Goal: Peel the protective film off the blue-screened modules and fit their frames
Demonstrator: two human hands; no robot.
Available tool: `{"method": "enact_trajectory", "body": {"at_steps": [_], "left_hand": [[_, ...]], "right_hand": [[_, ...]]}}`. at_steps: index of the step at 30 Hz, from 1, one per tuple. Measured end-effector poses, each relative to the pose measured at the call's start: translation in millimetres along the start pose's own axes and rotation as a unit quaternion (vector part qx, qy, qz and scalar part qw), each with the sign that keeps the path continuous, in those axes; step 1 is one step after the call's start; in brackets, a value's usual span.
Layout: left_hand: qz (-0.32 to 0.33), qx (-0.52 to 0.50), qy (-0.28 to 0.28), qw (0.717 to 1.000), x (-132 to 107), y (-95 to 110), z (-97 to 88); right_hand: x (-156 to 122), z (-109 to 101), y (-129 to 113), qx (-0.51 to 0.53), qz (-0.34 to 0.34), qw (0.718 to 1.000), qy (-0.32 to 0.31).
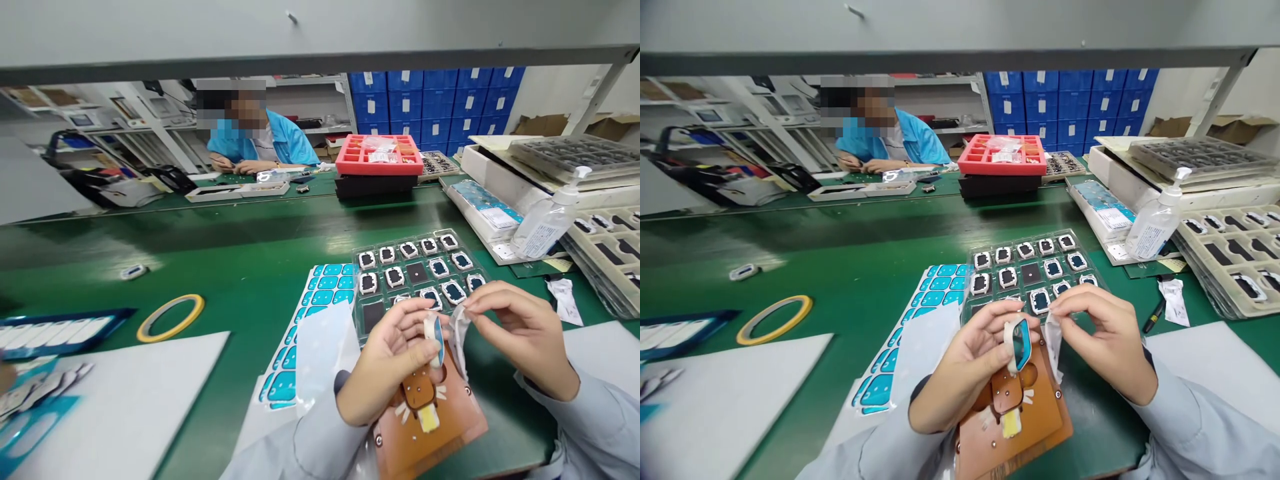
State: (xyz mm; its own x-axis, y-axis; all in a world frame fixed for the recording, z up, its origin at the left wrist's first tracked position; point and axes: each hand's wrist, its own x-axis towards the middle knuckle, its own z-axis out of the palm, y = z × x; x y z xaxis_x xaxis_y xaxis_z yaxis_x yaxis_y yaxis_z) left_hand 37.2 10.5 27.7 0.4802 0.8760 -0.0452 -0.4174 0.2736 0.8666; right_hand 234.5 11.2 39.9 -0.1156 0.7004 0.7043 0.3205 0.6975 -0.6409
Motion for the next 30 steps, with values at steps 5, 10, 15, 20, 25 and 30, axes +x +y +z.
{"method": "enact_trajectory", "body": {"at_steps": [5,10,15,20,25,30], "left_hand": [[-0.046,-0.016,-0.035,0.998,2.2,1.6,0.3],[-0.049,-0.026,-0.034,0.998,3.4,0.8,0.7],[-0.053,-0.029,-0.029,0.998,3.7,-0.3,-0.1],[-0.055,-0.020,-0.014,0.998,1.9,-0.6,1.6],[-0.053,-0.008,-0.022,0.998,2.1,0.5,4.0],[-0.051,-0.001,-0.013,0.999,1.9,1.4,3.5]], "right_hand": [[-4.2,8.8,-3.0,0.028,-0.007,0.999,-0.016],[-7.4,15.0,-0.5,-0.015,0.015,1.000,-0.020],[-6.2,13.8,1.4,-0.028,0.003,0.999,-0.043],[-4.8,10.4,-2.0,-0.084,-0.009,0.996,0.027],[-6.0,12.9,-3.1,-0.066,0.001,0.998,-0.013],[-6.1,12.7,0.5,-0.042,0.021,0.998,-0.052]]}}
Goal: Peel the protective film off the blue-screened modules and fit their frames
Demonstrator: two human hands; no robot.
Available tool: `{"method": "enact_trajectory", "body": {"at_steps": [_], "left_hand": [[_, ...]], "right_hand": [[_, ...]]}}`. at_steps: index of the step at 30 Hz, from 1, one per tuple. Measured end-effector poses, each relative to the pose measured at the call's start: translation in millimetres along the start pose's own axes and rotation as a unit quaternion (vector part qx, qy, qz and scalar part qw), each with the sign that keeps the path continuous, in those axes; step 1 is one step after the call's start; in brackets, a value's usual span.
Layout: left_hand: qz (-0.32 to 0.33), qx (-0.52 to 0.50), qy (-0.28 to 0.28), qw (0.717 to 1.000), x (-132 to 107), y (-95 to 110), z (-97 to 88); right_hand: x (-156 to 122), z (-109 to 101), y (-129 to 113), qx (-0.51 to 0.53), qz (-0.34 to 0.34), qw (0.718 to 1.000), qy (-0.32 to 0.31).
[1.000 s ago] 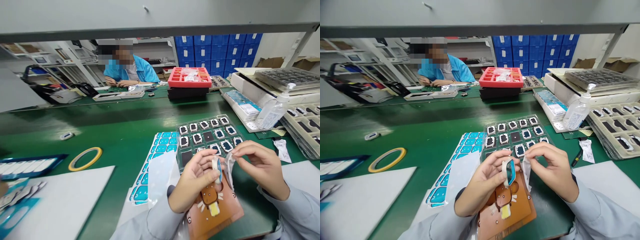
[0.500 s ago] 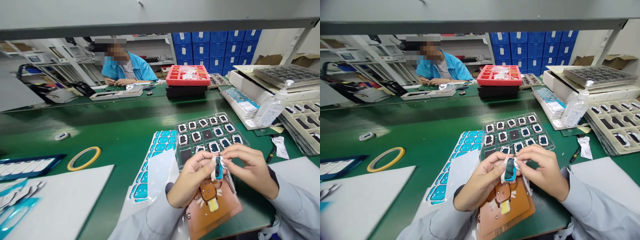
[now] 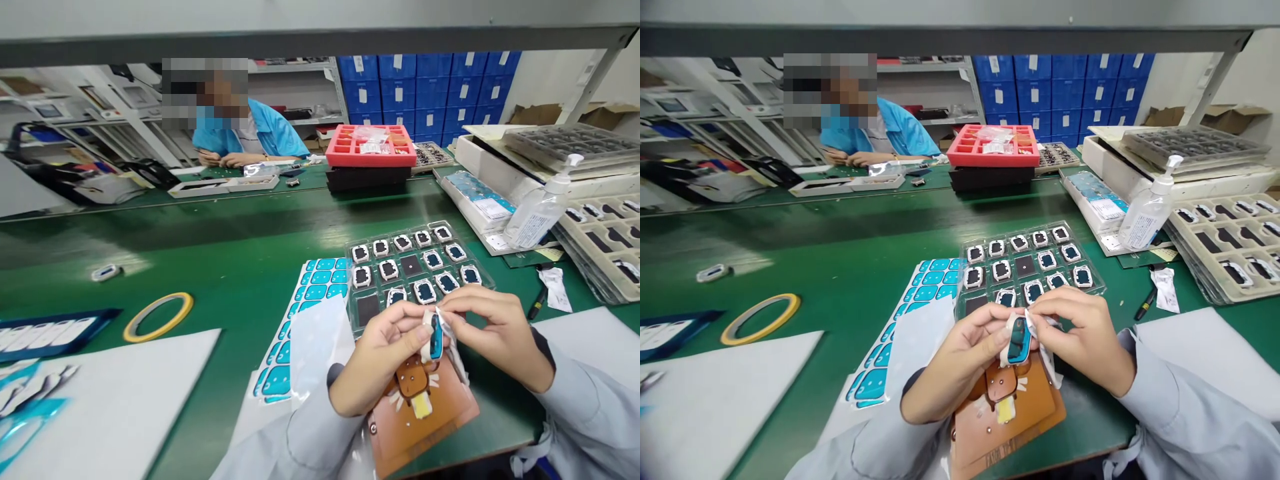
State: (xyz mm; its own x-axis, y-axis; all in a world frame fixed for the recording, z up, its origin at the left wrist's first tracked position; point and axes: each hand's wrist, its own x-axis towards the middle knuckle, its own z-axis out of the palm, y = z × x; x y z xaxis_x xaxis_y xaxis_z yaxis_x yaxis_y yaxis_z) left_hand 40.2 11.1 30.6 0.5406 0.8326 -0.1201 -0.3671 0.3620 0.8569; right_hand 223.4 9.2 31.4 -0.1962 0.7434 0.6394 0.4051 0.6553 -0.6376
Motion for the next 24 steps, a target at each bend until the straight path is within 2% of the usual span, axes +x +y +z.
{"method": "enact_trajectory", "body": {"at_steps": [6,15,20,24], "left_hand": [[0.000,0.004,0.003,1.000,0.4,0.2,-0.2],[-0.013,0.034,0.032,0.999,0.0,-0.1,1.6],[-0.008,0.061,0.055,0.997,0.4,0.0,3.9],[-0.011,0.057,0.071,0.996,0.7,0.6,4.8]], "right_hand": [[4.2,-6.6,2.4,0.017,-0.049,0.997,-0.048],[3.7,-6.1,-0.2,-0.040,-0.118,0.992,-0.027],[1.3,-3.7,-4.0,-0.080,-0.124,0.989,-0.009],[0.5,-3.0,-2.8,-0.085,-0.111,0.990,-0.022]]}}
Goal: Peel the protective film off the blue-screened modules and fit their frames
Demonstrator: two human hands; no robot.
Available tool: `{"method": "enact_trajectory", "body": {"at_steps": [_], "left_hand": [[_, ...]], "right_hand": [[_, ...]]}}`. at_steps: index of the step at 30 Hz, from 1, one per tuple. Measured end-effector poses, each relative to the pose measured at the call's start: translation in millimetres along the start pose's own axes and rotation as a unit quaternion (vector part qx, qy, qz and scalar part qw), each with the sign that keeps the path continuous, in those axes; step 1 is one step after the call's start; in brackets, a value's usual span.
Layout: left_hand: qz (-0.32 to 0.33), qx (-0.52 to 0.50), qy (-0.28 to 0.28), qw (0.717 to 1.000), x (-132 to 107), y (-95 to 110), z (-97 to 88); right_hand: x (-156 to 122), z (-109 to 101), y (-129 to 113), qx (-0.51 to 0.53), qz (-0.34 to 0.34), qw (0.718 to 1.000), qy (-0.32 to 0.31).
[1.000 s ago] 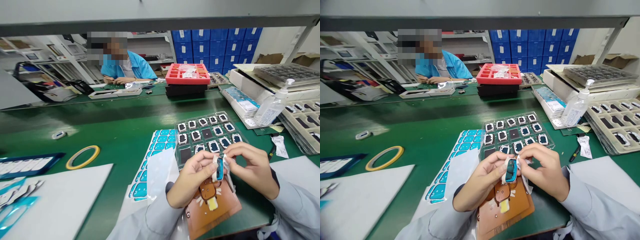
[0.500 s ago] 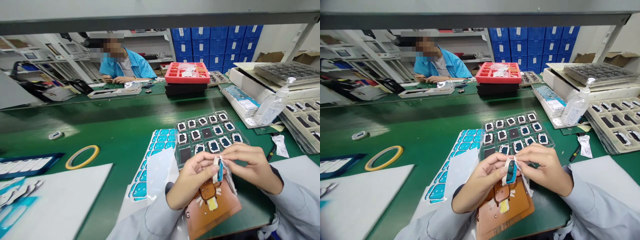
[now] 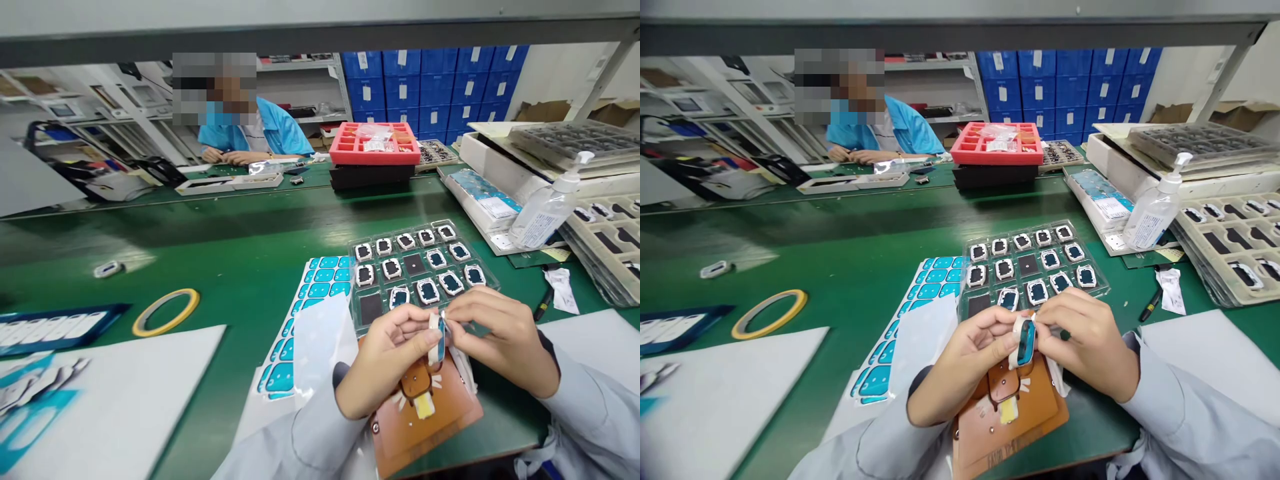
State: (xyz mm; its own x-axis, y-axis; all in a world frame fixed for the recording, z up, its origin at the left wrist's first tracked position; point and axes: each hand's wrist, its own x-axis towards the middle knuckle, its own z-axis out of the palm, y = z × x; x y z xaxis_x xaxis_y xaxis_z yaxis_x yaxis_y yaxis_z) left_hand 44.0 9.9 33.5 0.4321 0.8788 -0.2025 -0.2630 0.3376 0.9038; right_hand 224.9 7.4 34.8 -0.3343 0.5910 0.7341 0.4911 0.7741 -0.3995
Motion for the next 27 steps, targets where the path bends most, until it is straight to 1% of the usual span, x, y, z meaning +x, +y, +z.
{"method": "enact_trajectory", "body": {"at_steps": [5,8,12,16,27], "left_hand": [[-0.004,0.008,-0.008,1.000,-0.1,0.2,-0.5],[0.001,0.010,-0.001,1.000,-0.3,-0.7,-1.0],[-0.001,0.010,-0.017,1.000,-0.6,-1.3,-1.0],[-0.004,0.006,-0.010,1.000,0.0,-0.5,-0.5],[-0.004,0.021,-0.015,1.000,0.6,-1.1,-2.1]], "right_hand": [[-1.7,2.3,-2.0,0.000,0.004,1.000,0.018],[-1.3,3.6,-4.3,-0.009,0.014,1.000,0.013],[-0.1,4.1,-5.9,-0.018,0.006,1.000,0.025],[0.4,4.3,-6.7,-0.016,0.017,1.000,0.017],[-1.0,8.7,-8.0,-0.005,0.022,0.998,0.051]]}}
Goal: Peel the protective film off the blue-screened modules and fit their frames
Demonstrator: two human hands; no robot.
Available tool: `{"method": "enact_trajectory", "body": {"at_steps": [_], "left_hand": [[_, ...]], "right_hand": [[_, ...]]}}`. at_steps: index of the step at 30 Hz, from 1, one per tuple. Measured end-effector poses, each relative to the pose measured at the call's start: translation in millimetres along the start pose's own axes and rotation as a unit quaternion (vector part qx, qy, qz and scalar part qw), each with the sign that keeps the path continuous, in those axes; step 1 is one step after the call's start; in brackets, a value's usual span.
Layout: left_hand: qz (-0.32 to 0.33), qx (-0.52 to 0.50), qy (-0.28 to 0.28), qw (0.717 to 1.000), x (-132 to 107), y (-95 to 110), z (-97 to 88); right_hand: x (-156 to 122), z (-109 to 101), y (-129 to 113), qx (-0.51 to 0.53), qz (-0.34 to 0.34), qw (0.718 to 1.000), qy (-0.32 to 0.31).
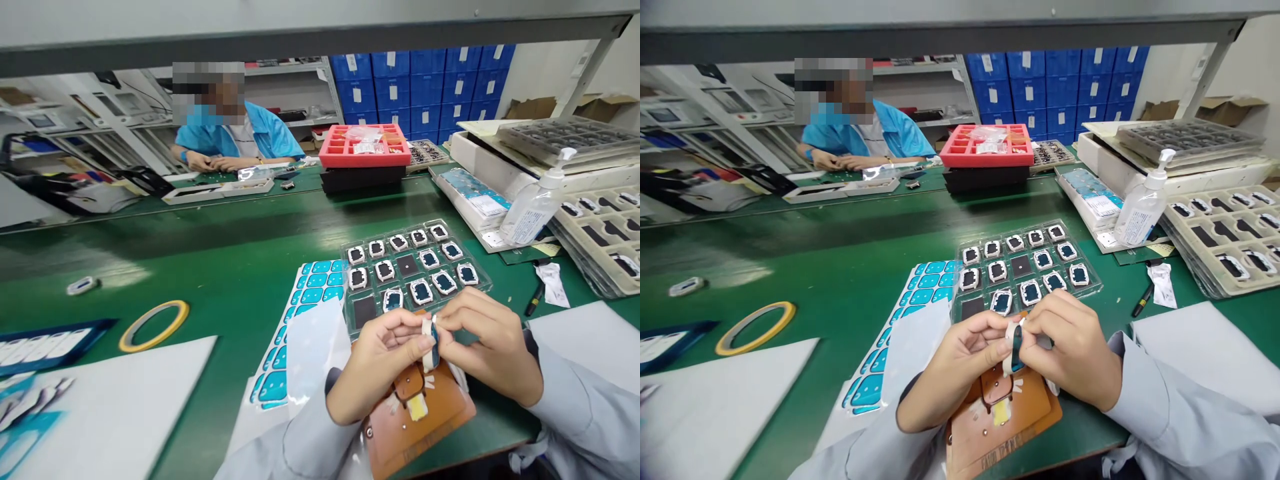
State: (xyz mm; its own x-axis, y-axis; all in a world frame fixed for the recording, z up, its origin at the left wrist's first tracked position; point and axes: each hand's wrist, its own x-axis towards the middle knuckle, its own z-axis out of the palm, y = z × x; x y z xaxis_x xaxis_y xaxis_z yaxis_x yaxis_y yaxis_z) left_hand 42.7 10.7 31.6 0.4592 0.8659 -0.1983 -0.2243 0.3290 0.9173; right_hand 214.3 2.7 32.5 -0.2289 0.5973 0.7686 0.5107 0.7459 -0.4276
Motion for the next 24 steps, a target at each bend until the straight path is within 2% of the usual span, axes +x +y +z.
{"method": "enact_trajectory", "body": {"at_steps": [7,18,22,24], "left_hand": [[-0.001,0.010,0.000,1.000,0.6,-0.9,0.1],[-0.009,0.007,0.023,1.000,0.6,-1.5,-0.8],[-0.014,-0.018,0.000,1.000,0.5,0.1,1.0],[-0.011,-0.045,-0.004,0.999,0.6,2.0,1.8]], "right_hand": [[0.3,2.3,-0.4,0.002,0.000,1.000,0.018],[0.5,3.6,1.0,0.020,0.016,1.000,0.005],[0.3,3.3,2.5,0.035,0.000,0.999,0.014],[1.0,1.5,5.7,0.049,0.021,0.999,0.007]]}}
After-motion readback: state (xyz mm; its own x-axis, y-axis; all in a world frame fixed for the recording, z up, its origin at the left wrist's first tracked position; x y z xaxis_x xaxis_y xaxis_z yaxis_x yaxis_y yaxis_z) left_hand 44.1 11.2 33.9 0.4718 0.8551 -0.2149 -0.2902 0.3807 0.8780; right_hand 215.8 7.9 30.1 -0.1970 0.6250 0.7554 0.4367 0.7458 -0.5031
